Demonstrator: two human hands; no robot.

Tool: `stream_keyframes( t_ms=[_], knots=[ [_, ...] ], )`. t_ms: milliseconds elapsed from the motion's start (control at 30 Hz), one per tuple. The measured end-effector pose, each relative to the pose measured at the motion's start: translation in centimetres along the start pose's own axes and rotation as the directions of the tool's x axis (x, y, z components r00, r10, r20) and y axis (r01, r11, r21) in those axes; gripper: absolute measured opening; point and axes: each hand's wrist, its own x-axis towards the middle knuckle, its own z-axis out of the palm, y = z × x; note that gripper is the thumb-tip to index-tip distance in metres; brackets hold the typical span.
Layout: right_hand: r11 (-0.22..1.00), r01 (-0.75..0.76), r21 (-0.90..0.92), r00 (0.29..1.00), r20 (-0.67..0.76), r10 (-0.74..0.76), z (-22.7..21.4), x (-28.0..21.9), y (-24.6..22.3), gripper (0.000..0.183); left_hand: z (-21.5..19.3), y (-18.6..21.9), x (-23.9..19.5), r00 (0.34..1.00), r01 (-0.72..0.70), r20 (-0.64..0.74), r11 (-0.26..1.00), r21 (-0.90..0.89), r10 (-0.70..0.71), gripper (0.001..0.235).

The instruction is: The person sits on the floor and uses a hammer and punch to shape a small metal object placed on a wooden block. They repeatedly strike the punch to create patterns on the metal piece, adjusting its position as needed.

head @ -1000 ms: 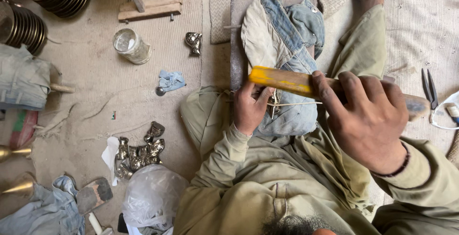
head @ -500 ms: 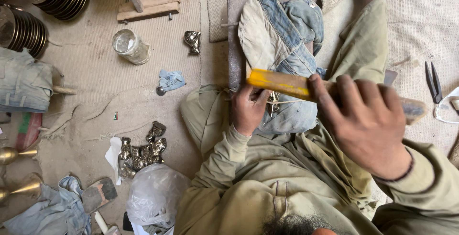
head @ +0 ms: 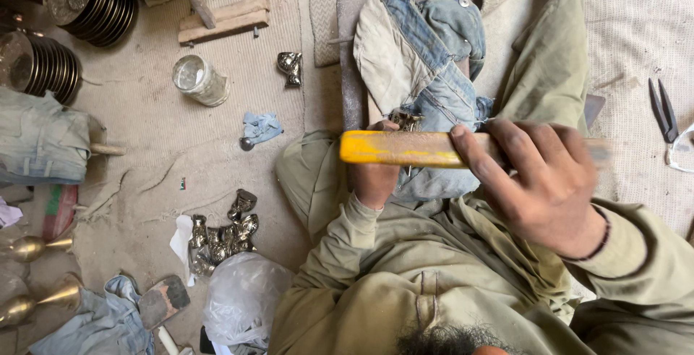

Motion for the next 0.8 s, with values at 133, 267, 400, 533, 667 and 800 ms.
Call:
stream_keyframes(
  t_ms=[133, 267, 400, 533, 667, 800],
  knots=[
    [0.978, 0.023, -0.208, 1.000, -0.001, -0.024, -0.5, 0.3, -0.3, 0.034, 0.4, 0.0, 0.1, 0.960, 0.276, 0.021, 0.926, -0.259, -0.280, 0.020],
    [0.996, 0.006, -0.088, 1.000, -0.009, -0.007, -1.1, 0.4, -0.2, 0.037, 0.2, -0.1, -0.5, 0.966, 0.258, 0.019, 0.945, -0.201, -0.260, 0.021],
    [0.999, 0.004, -0.048, 1.000, -0.029, -0.006, -0.9, 0.2, -0.1, 0.037, 0.2, -0.9, -1.0, 0.999, -0.032, -0.013, 0.999, 0.001, 0.032, 0.016],
    [0.981, -0.056, -0.185, 0.996, 0.055, 0.067, 0.3, -2.7, -0.4, 0.039, 0.6, -1.2, -1.7, 0.908, 0.385, 0.019, 0.816, -0.431, -0.418, 0.020],
    [0.868, -0.406, 0.287, 0.912, 0.066, 0.405, 3.4, -8.7, 0.0, 0.049, -0.3, -2.0, 0.2, 0.838, 0.399, -0.003, 0.617, -0.678, -0.545, 0.029],
    [0.573, -0.555, 0.603, 0.738, 0.039, 0.673, 8.5, -15.7, -1.6, 0.052, -1.4, -1.3, 1.6, 0.893, 0.398, 0.116, 0.644, -0.653, -0.435, 0.023]
  ],
)
